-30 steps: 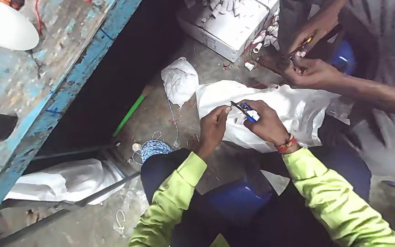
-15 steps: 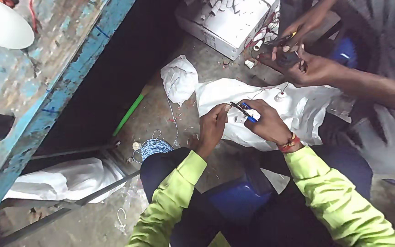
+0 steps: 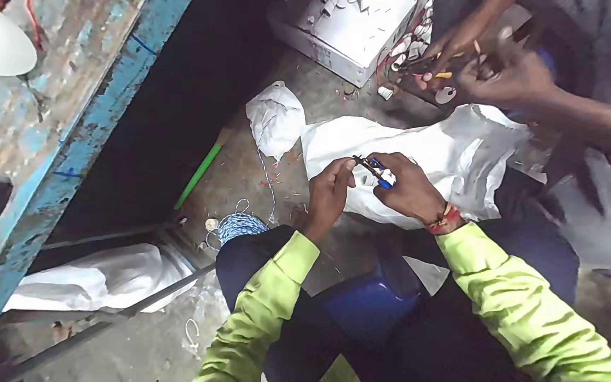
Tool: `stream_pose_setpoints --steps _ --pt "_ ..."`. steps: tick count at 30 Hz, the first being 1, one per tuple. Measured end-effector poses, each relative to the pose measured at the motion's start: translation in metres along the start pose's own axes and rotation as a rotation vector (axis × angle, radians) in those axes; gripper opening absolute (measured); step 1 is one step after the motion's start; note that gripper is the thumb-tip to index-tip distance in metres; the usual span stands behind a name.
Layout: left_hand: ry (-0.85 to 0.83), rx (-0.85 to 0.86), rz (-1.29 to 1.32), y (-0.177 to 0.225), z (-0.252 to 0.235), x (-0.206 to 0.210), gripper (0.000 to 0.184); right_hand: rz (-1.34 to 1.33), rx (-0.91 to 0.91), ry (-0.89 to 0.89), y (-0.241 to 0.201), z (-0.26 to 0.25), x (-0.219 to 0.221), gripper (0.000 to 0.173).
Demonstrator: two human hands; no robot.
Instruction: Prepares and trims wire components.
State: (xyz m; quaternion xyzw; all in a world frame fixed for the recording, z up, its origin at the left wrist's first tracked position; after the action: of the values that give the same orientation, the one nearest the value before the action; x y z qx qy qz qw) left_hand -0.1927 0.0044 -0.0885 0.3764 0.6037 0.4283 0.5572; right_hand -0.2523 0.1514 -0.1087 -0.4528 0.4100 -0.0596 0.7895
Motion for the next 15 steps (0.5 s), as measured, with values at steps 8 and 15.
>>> stream_pose_setpoints --steps 8,15 --pt "-0.09 -0.084 0.001 0.005 0.012 0.002 0.027 -0.206 0.068 0.129 0.012 0.003 -0.012 0.018" --pt "0.077 -0.212 0.27 -0.032 0.023 -0.022 0.023 -1.011 0.228 0.155 0.058 0.017 -0.045 0.02"
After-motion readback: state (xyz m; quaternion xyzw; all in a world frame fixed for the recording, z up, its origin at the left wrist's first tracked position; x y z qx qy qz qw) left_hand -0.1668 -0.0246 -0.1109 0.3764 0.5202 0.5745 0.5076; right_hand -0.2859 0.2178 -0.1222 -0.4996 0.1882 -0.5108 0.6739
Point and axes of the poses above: each hand's wrist, its own z-axis away from the middle knuckle, its own x-axis out of the palm, y = z × x, the point moved 10 cm from there along -z, towards the middle knuckle, and after that the axes turned 10 degrees about -y, right-handed, at the moved point
